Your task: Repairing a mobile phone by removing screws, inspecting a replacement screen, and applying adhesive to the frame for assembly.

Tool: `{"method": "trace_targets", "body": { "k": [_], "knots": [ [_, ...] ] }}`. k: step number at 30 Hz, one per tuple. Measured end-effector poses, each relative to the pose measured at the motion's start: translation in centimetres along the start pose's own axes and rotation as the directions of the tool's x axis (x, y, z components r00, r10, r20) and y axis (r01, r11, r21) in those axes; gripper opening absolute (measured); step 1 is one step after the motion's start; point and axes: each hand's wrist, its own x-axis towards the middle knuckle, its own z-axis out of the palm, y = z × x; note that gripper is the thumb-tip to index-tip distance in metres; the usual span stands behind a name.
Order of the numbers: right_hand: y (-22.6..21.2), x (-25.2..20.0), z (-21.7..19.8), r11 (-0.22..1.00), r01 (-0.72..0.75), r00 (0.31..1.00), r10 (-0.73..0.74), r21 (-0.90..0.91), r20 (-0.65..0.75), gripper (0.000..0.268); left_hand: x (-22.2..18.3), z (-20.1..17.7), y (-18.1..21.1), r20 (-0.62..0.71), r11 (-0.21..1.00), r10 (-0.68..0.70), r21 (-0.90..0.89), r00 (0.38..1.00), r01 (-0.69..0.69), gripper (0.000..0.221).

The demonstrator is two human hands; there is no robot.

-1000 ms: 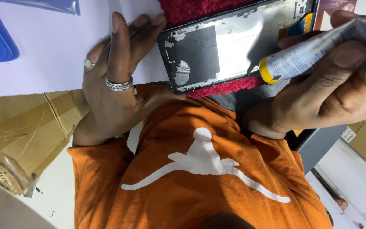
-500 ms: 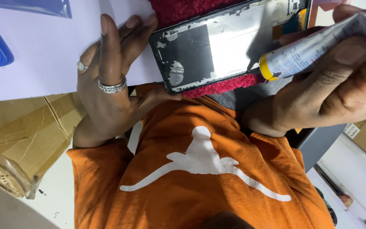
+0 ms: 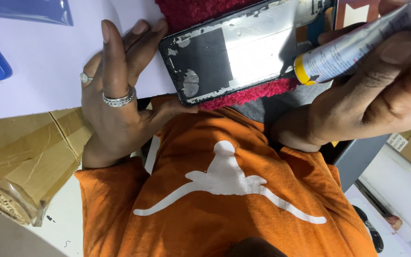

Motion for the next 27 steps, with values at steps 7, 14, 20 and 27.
{"method": "trace_targets", "body": {
  "k": [7,14,20,27],
  "knots": [
    [-0.5,0.0,0.4,1.0,-0.007,1.0,0.007,-0.016,-0.016,0.051,0.1,0.1,-0.2,-0.002,1.0,0.021,-0.001,1.0,-0.021,0.134],
    [-0.3,0.2,-0.1,1.0,-0.03,1.0,0.03,-0.007,0.009,0.048,0.3,0.1,-0.1,-0.036,0.999,0.042,-0.025,0.998,-0.043,0.135],
    [-0.2,0.5,-0.3,0.999,-0.025,1.0,0.025,-0.045,-0.008,0.049,0.4,0.0,0.0,-0.033,0.998,0.035,-0.053,0.999,-0.036,0.133],
    [2.3,0.2,-2.0,0.993,0.095,0.995,-0.094,-0.075,0.013,0.03,0.7,0.2,-0.2,-0.059,0.994,0.057,-0.085,0.997,-0.062,0.133]
  ]
}}
